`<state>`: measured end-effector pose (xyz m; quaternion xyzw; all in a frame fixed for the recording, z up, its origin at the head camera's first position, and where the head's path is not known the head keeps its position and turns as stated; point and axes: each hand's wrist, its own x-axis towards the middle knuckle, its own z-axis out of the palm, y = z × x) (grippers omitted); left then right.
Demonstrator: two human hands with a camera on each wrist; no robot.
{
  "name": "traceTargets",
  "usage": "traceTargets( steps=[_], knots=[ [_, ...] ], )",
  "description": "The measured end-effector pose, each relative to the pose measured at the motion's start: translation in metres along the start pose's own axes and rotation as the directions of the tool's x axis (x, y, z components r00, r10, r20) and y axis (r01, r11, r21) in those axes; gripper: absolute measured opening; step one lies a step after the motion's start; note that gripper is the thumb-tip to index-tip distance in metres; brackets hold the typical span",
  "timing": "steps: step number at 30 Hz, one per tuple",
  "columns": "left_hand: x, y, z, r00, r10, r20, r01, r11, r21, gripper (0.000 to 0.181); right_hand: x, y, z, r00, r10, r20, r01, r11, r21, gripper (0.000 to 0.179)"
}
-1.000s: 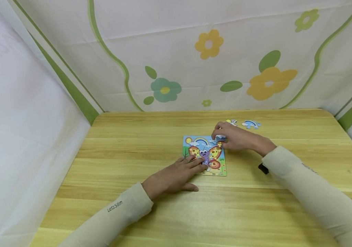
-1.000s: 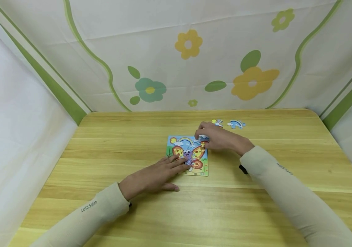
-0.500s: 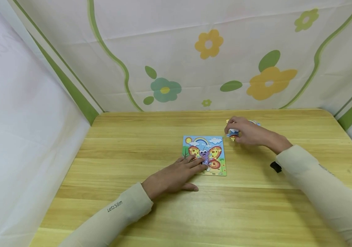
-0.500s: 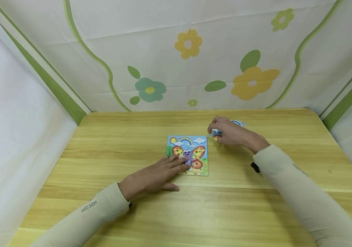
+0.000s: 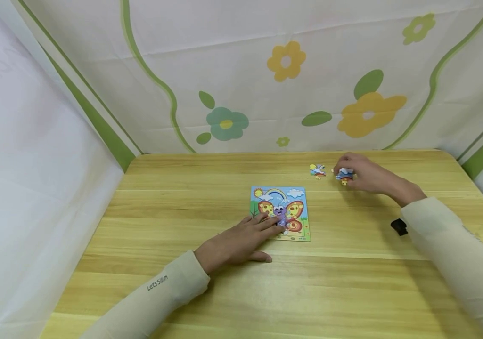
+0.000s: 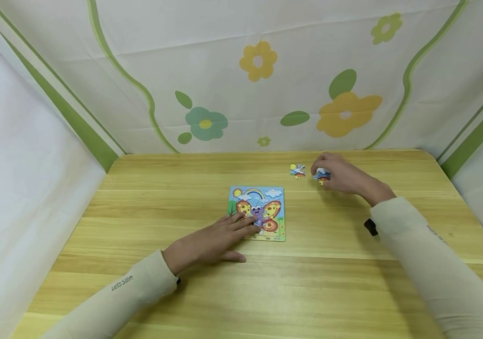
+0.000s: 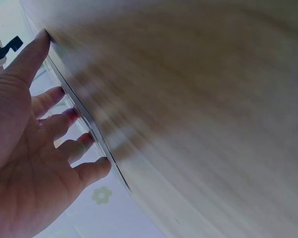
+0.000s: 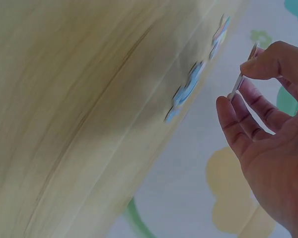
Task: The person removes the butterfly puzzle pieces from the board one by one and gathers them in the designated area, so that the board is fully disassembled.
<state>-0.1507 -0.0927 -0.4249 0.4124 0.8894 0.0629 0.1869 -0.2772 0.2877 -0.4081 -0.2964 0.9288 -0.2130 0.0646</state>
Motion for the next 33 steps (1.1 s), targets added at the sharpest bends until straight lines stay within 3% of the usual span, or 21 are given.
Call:
traceTargets(
  steps=[10, 18, 33],
  knots=[
    [-0.001, 0.0, 0.001, 1.0, -0.003, -0.005, 0.003, 1.0, -0.01, 0.079, -0.009, 0.03, -0.008, 0.998, 0.057, -0.029, -0.058, 0.998, -0.021, 0.034],
    [-0.002, 0.0, 0.001, 1.0, 0.006, -0.015, -0.006, 1.0, -0.013, 0.079, -0.014, 0.05, -0.008, 0.998, 0.03, -0.058, -0.034, 0.997, -0.067, 0.029],
    [0.0, -0.001, 0.001, 1.0, 0.0, -0.006, 0.0, 1.0, -0.011, 0.079, -0.017, 0.074, -0.005, 0.998, 0.056, -0.03, -0.058, 0.996, -0.061, 0.026]
  ],
)
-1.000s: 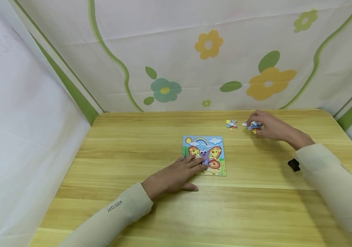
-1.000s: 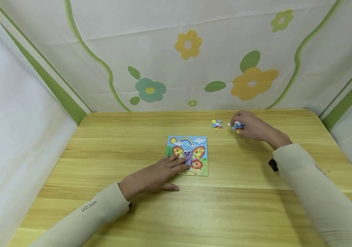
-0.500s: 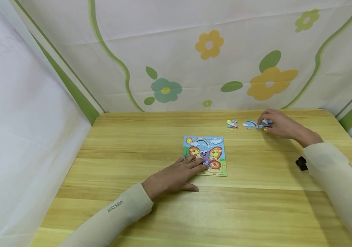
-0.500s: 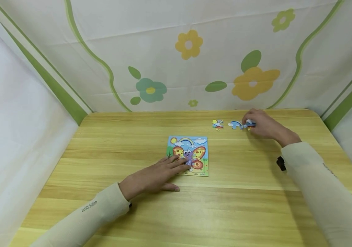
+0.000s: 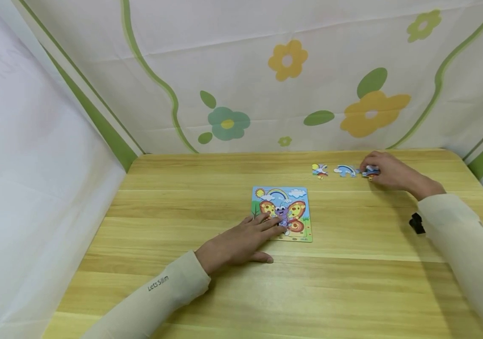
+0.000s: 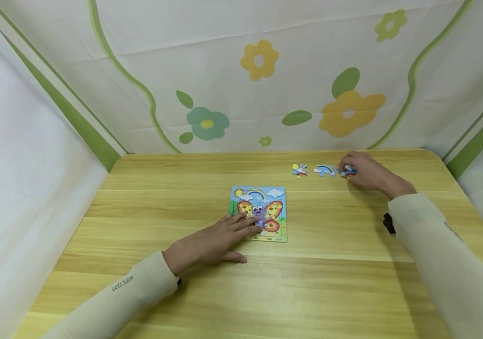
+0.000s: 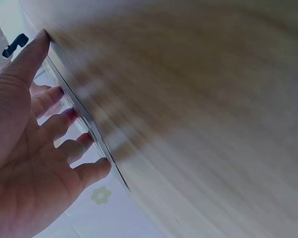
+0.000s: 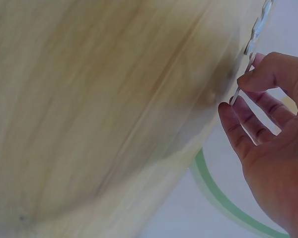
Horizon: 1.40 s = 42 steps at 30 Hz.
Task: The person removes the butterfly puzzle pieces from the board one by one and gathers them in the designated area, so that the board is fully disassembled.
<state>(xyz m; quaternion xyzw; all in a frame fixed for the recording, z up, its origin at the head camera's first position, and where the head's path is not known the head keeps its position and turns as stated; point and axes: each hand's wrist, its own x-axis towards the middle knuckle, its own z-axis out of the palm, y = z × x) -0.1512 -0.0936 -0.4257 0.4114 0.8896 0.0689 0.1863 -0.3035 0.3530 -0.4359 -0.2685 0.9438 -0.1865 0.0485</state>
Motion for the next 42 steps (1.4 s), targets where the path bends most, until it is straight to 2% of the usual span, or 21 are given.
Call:
traceTargets(
  steps=[3, 19, 24, 29, 42],
  knots=[
    [0.0, 0.0, 0.0, 1.0, 0.0, 0.0, 0.0, 1.0, -0.005, 0.079, -0.001, 0.004, 0.0, 1.0, 0.015, 0.012, -0.015, 1.0, -0.003, 0.025],
    [0.0, 0.0, 0.001, 1.0, 0.005, -0.008, -0.005, 1.0, -0.001, 0.079, -0.001, 0.008, 0.0, 1.0, -0.006, -0.004, 0.006, 1.0, -0.022, 0.031],
    [0.0, -0.001, 0.002, 1.0, 0.006, -0.011, -0.006, 1.0, -0.001, 0.078, -0.003, 0.008, -0.001, 0.999, 0.047, 0.006, -0.047, 0.999, 0.014, 0.032],
    [0.0, -0.001, 0.002, 1.0, 0.006, -0.012, -0.006, 1.0, -0.001, 0.078, -0.006, 0.01, -0.002, 0.993, 0.111, 0.034, -0.112, 0.993, 0.027, 0.042],
    [-0.001, -0.001, 0.001, 1.0, 0.008, -0.013, -0.009, 1.0, -0.011, 0.078, -0.006, 0.013, -0.002, 0.993, 0.109, 0.045, -0.108, 0.994, -0.023, 0.042]
  ],
)
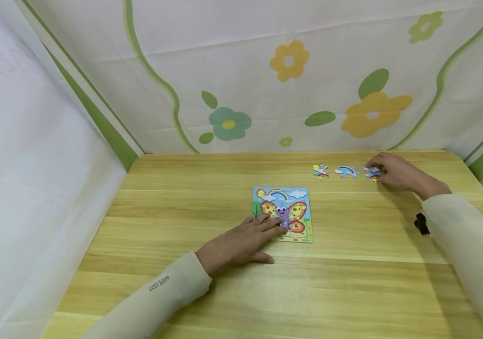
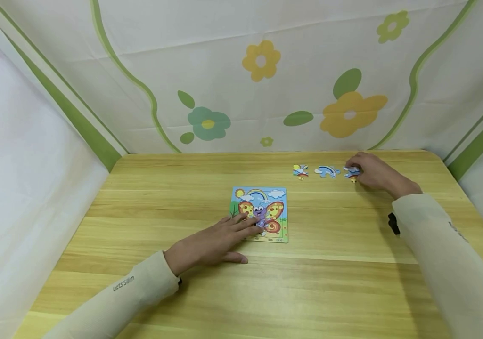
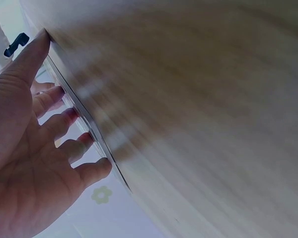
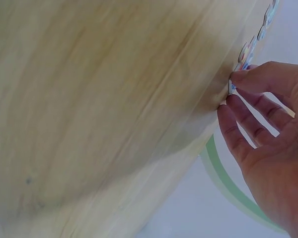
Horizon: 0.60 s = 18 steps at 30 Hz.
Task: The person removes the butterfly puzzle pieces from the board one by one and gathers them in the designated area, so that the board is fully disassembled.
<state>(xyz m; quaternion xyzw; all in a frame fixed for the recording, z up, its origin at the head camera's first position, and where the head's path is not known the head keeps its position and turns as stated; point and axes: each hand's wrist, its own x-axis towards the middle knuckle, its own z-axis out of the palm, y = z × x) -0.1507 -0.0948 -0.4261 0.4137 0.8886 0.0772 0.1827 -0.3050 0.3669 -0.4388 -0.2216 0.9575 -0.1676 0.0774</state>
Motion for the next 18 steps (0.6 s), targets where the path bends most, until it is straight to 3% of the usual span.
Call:
traceTargets(
  steps=[18],
  knots=[
    [-0.0004, 0.0002, -0.0002, 1.0, 0.0, 0.004, 0.0, 1.0, 0.005, 0.078, -0.0007, 0.0007, -0.0007, 1.0, 0.015, 0.005, -0.015, 1.0, -0.014, 0.039]
  ],
)
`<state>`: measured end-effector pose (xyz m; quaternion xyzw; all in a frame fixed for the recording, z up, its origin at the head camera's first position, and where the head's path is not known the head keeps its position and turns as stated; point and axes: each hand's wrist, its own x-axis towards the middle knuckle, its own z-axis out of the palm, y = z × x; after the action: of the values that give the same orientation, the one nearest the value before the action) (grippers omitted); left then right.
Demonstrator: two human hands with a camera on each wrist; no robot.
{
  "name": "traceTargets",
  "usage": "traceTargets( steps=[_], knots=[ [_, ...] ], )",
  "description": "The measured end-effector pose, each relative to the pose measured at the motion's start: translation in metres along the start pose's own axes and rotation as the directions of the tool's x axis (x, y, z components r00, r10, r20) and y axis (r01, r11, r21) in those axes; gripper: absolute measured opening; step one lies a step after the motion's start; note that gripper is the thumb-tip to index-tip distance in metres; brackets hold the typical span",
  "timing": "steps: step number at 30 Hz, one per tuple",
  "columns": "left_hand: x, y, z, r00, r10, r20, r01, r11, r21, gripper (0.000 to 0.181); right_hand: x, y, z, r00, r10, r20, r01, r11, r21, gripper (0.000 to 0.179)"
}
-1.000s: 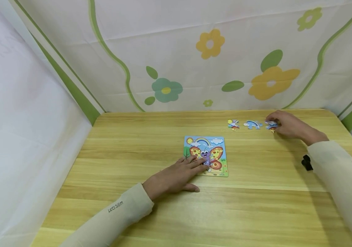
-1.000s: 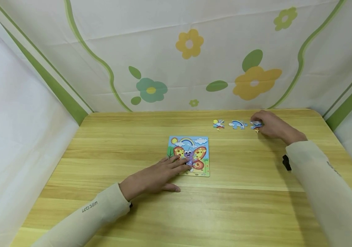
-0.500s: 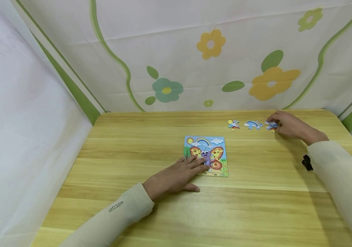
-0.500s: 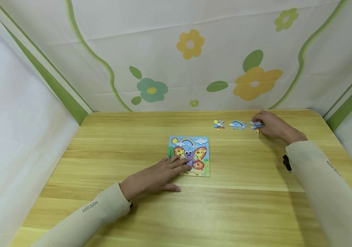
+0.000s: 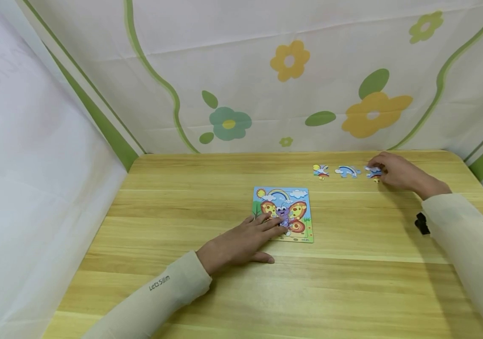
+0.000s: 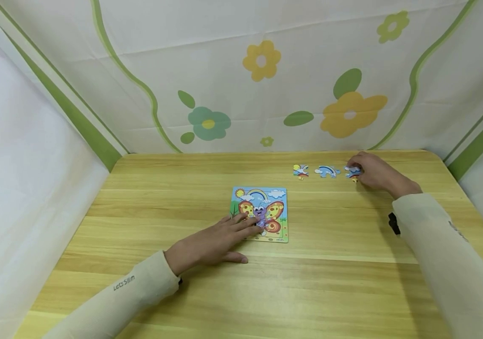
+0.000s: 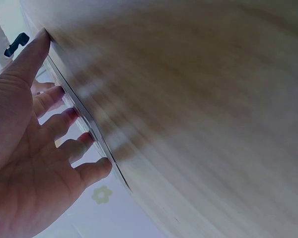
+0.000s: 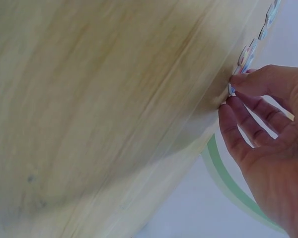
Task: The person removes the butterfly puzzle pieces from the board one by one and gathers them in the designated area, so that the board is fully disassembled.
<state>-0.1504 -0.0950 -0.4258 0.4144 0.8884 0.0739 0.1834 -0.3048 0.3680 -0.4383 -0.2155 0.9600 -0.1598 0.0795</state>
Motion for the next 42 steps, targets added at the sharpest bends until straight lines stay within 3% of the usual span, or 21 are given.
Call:
traceTargets(
  steps=[17, 26, 37, 42],
  knots=[
    [0.002, 0.0, 0.0, 1.0, -0.005, 0.001, 0.005, 1.0, 0.007, 0.079, -0.003, 0.001, 0.0, 0.999, -0.029, -0.041, 0.028, 0.999, -0.028, 0.035],
    [0.001, 0.001, 0.0, 1.0, 0.003, -0.003, -0.002, 0.998, 0.058, 0.078, -0.003, -0.002, 0.0, 0.998, -0.038, -0.06, 0.037, 0.999, -0.021, 0.036],
    [0.0, 0.003, -0.002, 1.0, -0.002, 0.006, 0.002, 0.996, 0.091, 0.078, 0.006, -0.031, -0.006, 0.999, -0.009, -0.052, 0.009, 1.0, -0.005, 0.042],
    [0.0, 0.003, -0.002, 1.0, -0.002, 0.008, 0.001, 0.994, 0.111, 0.078, 0.011, -0.052, -0.004, 0.997, -0.043, -0.065, 0.043, 0.999, -0.003, 0.039]
  ],
)
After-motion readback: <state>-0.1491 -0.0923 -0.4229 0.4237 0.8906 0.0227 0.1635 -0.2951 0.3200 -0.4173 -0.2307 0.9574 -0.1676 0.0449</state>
